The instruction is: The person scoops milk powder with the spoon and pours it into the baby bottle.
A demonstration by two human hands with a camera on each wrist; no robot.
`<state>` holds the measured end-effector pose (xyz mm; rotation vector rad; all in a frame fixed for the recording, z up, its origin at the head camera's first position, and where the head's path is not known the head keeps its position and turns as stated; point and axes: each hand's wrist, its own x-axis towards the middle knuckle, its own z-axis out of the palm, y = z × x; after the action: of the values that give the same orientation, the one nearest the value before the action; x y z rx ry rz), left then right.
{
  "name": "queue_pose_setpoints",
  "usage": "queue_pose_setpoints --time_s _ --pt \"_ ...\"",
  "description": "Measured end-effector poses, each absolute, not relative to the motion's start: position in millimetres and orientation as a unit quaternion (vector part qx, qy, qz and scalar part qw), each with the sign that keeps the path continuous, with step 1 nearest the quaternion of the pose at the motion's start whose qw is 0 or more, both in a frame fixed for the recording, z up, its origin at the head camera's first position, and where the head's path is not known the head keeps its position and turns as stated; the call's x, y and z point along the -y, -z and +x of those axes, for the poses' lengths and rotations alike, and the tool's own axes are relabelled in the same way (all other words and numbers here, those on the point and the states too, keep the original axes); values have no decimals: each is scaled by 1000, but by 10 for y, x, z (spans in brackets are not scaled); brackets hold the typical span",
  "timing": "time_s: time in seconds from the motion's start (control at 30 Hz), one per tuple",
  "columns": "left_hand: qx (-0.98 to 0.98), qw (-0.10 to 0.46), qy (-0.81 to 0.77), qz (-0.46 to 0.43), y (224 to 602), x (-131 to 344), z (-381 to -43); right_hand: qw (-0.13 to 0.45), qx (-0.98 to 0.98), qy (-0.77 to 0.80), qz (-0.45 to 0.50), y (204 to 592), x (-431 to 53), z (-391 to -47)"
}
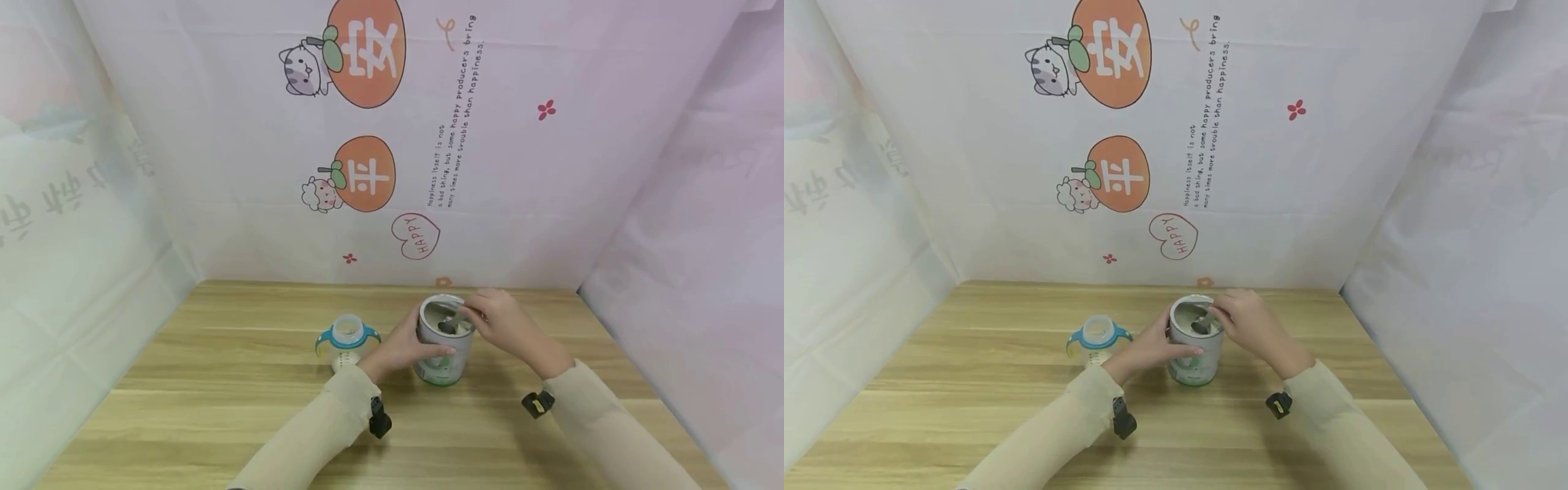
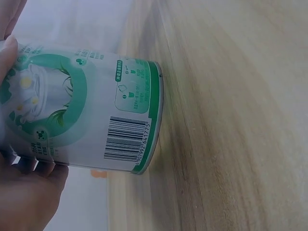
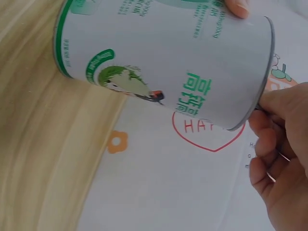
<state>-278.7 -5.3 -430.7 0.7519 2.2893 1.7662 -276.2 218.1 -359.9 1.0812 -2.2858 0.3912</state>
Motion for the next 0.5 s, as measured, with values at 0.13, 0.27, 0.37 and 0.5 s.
queue_pose_setpoints --time_s 0.13,0.27,0.37,0.5 --pt "-762 75 -589 258 4305 52 -2798 267 857 -139 419 3555 -2165 -2773" --pt "-763 77 -588 258 4315 44 -2805 241 866 -132 418 3524 -2151 -2765" --pt "-763 75 -588 260 4325 40 -2807 216 874 -128 416 3501 -2135 -2748" --pt "-763 76 -586 263 4336 39 -2811 180 880 -133 418 3465 -2110 -2723"
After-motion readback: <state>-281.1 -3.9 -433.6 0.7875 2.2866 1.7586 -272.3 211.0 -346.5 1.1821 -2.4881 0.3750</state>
